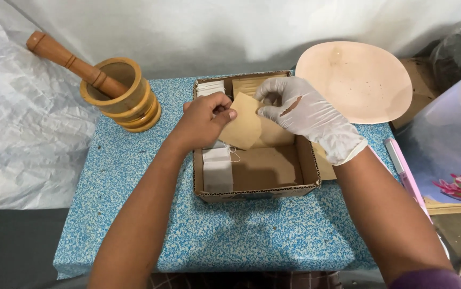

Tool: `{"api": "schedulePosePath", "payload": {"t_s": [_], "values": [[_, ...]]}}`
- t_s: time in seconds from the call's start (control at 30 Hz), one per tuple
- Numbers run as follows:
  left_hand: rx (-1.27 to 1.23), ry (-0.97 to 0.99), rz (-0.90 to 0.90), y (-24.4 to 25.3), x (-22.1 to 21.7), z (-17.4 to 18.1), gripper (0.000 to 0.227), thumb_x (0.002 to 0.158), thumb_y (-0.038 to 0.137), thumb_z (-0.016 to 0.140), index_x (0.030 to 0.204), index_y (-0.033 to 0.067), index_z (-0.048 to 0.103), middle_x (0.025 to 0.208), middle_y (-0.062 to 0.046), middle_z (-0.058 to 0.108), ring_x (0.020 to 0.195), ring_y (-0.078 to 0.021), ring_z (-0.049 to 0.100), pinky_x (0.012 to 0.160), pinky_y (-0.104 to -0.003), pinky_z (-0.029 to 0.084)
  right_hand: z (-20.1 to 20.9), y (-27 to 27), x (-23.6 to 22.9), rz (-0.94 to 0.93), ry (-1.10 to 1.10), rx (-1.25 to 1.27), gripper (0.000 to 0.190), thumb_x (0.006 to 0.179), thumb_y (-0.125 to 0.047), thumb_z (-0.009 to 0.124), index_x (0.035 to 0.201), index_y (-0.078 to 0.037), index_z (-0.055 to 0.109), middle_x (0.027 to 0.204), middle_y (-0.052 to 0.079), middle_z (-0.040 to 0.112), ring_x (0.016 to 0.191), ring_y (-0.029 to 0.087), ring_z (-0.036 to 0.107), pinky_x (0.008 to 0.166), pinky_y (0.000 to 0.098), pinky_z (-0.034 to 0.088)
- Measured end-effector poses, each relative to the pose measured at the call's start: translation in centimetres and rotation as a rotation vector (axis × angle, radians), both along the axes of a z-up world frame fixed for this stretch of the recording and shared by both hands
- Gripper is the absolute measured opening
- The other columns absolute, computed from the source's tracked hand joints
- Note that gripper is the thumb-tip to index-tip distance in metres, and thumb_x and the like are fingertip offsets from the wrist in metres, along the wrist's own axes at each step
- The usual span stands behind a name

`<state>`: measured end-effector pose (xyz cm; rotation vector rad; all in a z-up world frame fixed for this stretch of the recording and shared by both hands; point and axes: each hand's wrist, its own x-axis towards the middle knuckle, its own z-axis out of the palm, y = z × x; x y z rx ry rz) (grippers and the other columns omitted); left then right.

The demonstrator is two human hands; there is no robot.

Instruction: Sealing tea pouches with a heat sealer and placing them into a cardboard box.

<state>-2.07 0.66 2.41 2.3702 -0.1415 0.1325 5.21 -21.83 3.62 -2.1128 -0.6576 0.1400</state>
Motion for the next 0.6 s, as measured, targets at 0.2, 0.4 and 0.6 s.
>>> {"api": "schedulePosePath", "payload": {"t_s": [0.2,0.4,0.6], "values": [[0.159,-0.134,-0.09,-0.8,0.0,0.3,0.005,0.09,0.026,0.068,0.094,0.023,0.069,0.079,0.003,0.068,0.092,-0.0236,0.064,0.092,-0.04,0.03,1.7,-0.7,-1.4,0.038,-0.03,0.012,0.047,0.075,-0.01,0.071,0.121,-0.021,0.071,0.085,0.004,0.07,0.074,0.017,0.062,0.069,0.032,0.051],[0.288,-0.261,-0.145,-1.2,-0.2,0.9,0.006,0.091,0.031,0.068,0.096,0.0275,0.069,0.081,0.005,0.069,0.094,-0.0211,0.062,0.096,-0.04,0.029,1.3,-0.8,-1.5,0.094,-0.209,0.01,0.026,0.076,-0.004,0.072,0.099,-0.014,0.078,0.077,0.011,0.071,0.071,0.031,0.066,0.068,0.0375,0.053],[0.341,-0.195,-0.112,-0.7,-0.5,0.7,0.029,0.081,0.033,0.076,0.108,0.0255,0.068,0.094,0.0,0.072,0.101,-0.0254,0.063,0.099,-0.044,0.027,0.0,-2.4,-0.9,0.021,-0.185,0.089,0.027,0.076,-0.005,0.071,0.098,-0.02,0.079,0.079,0.008,0.069,0.073,0.022,0.067,0.066,0.0331,0.053]]}}
